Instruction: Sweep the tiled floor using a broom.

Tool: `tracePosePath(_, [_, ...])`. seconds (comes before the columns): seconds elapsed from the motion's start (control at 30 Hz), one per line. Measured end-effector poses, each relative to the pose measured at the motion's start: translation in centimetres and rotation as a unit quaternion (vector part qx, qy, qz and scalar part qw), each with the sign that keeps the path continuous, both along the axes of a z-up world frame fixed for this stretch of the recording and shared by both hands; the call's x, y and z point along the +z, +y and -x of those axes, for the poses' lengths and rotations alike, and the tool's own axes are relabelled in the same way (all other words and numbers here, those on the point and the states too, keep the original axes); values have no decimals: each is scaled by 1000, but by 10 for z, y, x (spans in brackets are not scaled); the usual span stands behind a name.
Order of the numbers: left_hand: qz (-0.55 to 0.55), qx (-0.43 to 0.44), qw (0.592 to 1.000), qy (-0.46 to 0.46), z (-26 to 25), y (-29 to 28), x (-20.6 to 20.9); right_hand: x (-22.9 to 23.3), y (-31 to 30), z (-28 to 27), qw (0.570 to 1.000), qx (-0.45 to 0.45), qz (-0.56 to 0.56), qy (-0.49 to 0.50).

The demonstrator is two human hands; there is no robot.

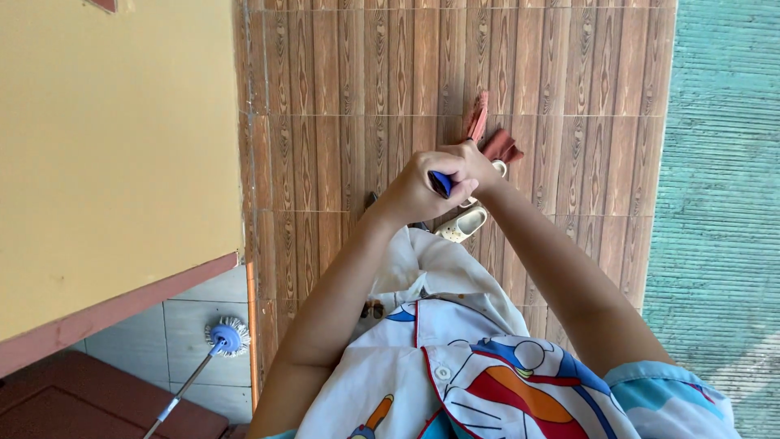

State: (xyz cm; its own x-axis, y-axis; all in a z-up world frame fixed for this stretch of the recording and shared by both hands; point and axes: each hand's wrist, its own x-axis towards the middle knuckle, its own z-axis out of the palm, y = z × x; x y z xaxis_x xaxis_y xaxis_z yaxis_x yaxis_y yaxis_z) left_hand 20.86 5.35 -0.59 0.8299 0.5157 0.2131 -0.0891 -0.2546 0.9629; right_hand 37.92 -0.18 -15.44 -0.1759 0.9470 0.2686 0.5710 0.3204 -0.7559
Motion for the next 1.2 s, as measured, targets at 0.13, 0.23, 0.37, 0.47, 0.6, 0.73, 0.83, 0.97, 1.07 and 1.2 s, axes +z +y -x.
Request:
tracePosePath(0.13, [-22, 18, 999, -25, 18, -8, 36, 25, 2, 26, 1000, -9, -18, 16])
tracePosePath(0.23, [-58, 41, 997, -20, 27, -22, 57, 3, -7, 47, 997, -52, 16, 49])
tracePosePath(0.37, [-153, 9, 986, -68, 22, -29, 39, -36, -17, 76, 957, -110, -71, 259])
tracePosePath(0.47, [-153, -11, 988, -31, 31, -38, 10, -6, -12, 83, 981, -100, 38, 165])
tracePosePath(0.6, [-80, -12, 996, -43, 55, -41, -10, -11, -27, 70, 985, 14, -52, 166])
tracePosePath(0.73, [2, 13, 1000, -5, 80, -41, -25, 14, -38, 77, 996, -18, 55, 62])
tracePosePath(0.83, [-14, 27, 1000, -7, 99, -41, -14, 22, -37, 95, 997, -42, 63, 25])
tracePosePath(0.97, [-77, 68, 994, -24, 111, -38, 36, 31, -26, 123, 994, -76, 28, 73])
tracePosePath(1.07, [-99, 63, 993, -17, 105, -50, 58, 20, -29, 128, 994, -69, 17, 79])
tracePosePath(1.2, [-154, 48, 987, -12, 89, -63, 25, -8, -40, 126, 994, -39, -11, 100])
